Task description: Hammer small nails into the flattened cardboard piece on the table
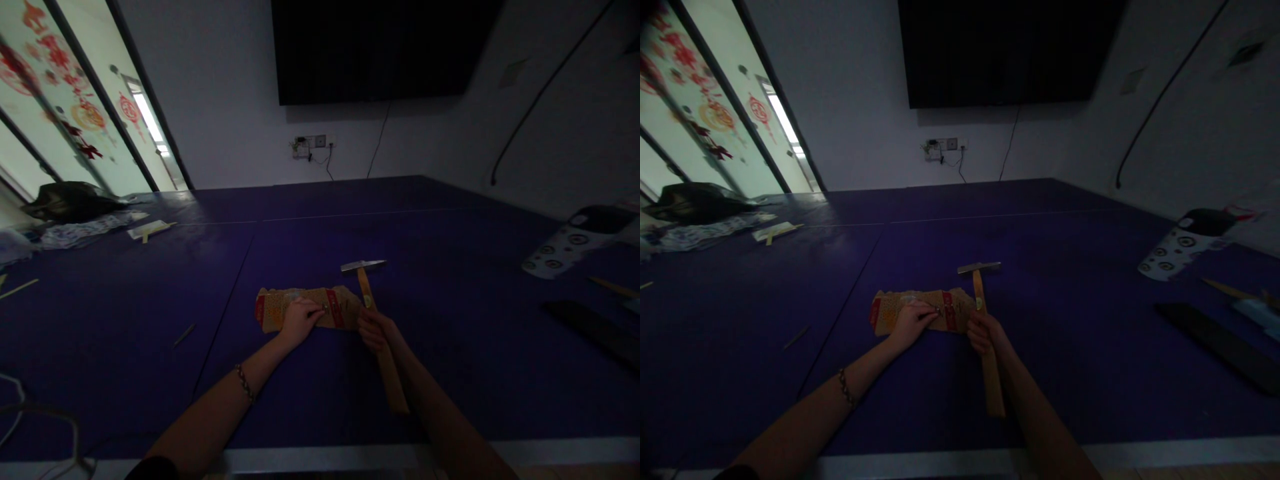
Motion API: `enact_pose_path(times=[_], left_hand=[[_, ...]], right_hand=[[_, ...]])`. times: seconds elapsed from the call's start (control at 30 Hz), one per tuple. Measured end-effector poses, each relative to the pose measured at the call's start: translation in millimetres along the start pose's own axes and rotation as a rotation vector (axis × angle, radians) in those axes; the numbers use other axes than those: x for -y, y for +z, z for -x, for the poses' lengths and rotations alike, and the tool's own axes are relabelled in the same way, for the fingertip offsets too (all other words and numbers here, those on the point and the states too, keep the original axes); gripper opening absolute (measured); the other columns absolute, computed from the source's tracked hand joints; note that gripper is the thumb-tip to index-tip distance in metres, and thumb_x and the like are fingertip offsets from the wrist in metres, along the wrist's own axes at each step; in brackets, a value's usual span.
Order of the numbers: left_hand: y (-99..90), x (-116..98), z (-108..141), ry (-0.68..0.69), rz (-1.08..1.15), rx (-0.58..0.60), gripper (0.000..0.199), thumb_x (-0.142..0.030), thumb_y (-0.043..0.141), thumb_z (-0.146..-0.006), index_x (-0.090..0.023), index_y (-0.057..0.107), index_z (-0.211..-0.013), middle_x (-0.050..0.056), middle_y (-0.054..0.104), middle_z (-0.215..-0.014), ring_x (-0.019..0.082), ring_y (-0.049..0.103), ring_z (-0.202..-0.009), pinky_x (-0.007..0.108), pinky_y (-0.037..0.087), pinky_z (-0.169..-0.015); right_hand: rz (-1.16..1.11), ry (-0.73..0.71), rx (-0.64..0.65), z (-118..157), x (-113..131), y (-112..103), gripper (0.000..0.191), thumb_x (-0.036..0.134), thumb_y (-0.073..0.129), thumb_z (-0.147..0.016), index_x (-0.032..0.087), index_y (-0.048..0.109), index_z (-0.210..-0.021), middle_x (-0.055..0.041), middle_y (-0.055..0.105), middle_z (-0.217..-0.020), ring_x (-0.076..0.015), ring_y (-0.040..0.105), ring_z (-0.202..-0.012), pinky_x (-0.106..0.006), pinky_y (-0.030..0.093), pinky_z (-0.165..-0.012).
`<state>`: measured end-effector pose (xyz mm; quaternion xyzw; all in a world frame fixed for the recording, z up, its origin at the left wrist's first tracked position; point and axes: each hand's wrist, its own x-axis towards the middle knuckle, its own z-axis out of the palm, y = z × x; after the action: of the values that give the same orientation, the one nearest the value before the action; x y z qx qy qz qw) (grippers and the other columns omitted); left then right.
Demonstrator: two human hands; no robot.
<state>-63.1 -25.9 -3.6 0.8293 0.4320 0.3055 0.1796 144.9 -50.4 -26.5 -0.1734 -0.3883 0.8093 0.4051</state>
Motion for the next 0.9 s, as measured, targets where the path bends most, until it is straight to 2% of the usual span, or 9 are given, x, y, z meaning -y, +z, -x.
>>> enact_pose_path(times=[0.2,0.33,0.4,0.47,0.53,0.63,0.7,0.8,0.9], left_hand=[[0.1,2.2,0.8,0.037,0.005,-0.016,0.016,-0.024,0.054,-0.077,-0.017,0.068,-0.074,0.004,0.068,-0.077,0.015,0.059,-0.074,0.028,0.042,-0.075],[1.0,4.0,0.7,0.058,-0.002,-0.027,0.014,-0.022,0.055,-0.076,-0.017,0.068,-0.074,0.004,0.067,-0.076,0.014,0.059,-0.073,0.027,0.043,-0.073],[1.6,4.6,0.2,0.065,-0.012,-0.033,0.014,-0.021,0.056,-0.076,-0.017,0.068,-0.073,0.004,0.067,-0.075,0.014,0.059,-0.072,0.027,0.043,-0.073],[2.3,5.2,-0.4,0.075,-0.018,-0.03,0.014,-0.021,0.055,-0.076,-0.017,0.068,-0.073,0.004,0.067,-0.074,0.014,0.058,-0.072,0.027,0.043,-0.072],[3.2,5.8,-1.1,0.082,-0.02,-0.028,0.014,-0.021,0.056,-0.076,-0.016,0.068,-0.072,0.004,0.067,-0.074,0.014,0.058,-0.072,0.026,0.043,-0.072],[4.2,6.7,-1.8,0.084,-0.013,-0.022,0.013,-0.021,0.057,-0.075,-0.016,0.068,-0.072,0.004,0.066,-0.073,0.014,0.058,-0.072,0.026,0.043,-0.072],[4.6,7.1,-1.8,0.076,-0.014,-0.02,0.013,-0.021,0.057,-0.075,-0.016,0.069,-0.072,0.004,0.066,-0.072,0.014,0.058,-0.072,0.026,0.043,-0.071],[4.9,7.4,-1.3,0.064,-0.028,-0.018,0.013,-0.021,0.057,-0.074,-0.017,0.069,-0.071,0.004,0.066,-0.073,0.015,0.057,-0.073,0.026,0.043,-0.071],[5.2,7.3,-1.0,0.063,-0.035,-0.017,0.012,-0.02,0.058,-0.074,-0.017,0.069,-0.071,0.004,0.066,-0.075,0.015,0.057,-0.075,0.026,0.043,-0.073]], right_hand=[[0.085,0.031,-0.083,-0.1,4.6,4.4,0.042,0.043,0.055,-0.069,0.021,0.024,-0.051,0.013,0.025,-0.033,-0.0027,0.012,-0.021,-0.015,0.027,-0.02],[0.162,0.014,-0.196,0.6,8.6,10.6,0.042,0.046,0.057,-0.066,0.021,0.026,-0.051,0.0129,0.027,-0.032,-0.0026,0.017,-0.021,-0.016,0.028,-0.021],[0.207,-0.002,-0.264,1.8,10.8,20.4,0.041,0.047,0.059,-0.063,0.021,0.028,-0.052,0.0128,0.028,-0.031,-0.0028,0.019,-0.02,-0.016,0.027,-0.02],[0.25,-0.014,-0.324,5.8,12.0,39.2,0.04,0.046,0.06,-0.063,0.021,0.031,-0.052,0.0125,0.03,-0.031,-0.0032,0.022,-0.02,-0.017,0.029,-0.02],[0.304,-0.012,-0.389,13.5,11.0,67.5,0.037,0.045,0.058,-0.064,0.02,0.034,-0.052,0.0117,0.033,-0.031,-0.0038,0.026,-0.021,-0.018,0.031,-0.021],[0.564,0.042,-0.637,28.5,3.8,115.6,0.03,0.042,0.053,-0.066,0.02,0.037,-0.055,0.0114,0.034,-0.03,-0.0043,0.026,-0.02,-0.017,0.026,-0.021],[0.71,0.106,-0.696,35.3,-3.6,140.3,0.023,0.038,0.05,-0.067,0.019,0.04,-0.059,0.0112,0.035,-0.03,-0.0043,0.026,-0.021,-0.016,0.021,-0.022],[0.846,0.212,-0.731,36.4,-12.8,157.4,0.017,0.03,0.046,-0.068,0.019,0.039,-0.058,0.0107,0.033,-0.031,-0.004,0.028,-0.022,-0.016,0.02,-0.025],[0.939,0.224,-0.749,33.0,-12.5,161.2,0.016,0.026,0.044,-0.068,0.019,0.037,-0.055,0.01,0.033,-0.031,-0.0045,0.029,-0.024,-0.018,0.021,-0.029]])
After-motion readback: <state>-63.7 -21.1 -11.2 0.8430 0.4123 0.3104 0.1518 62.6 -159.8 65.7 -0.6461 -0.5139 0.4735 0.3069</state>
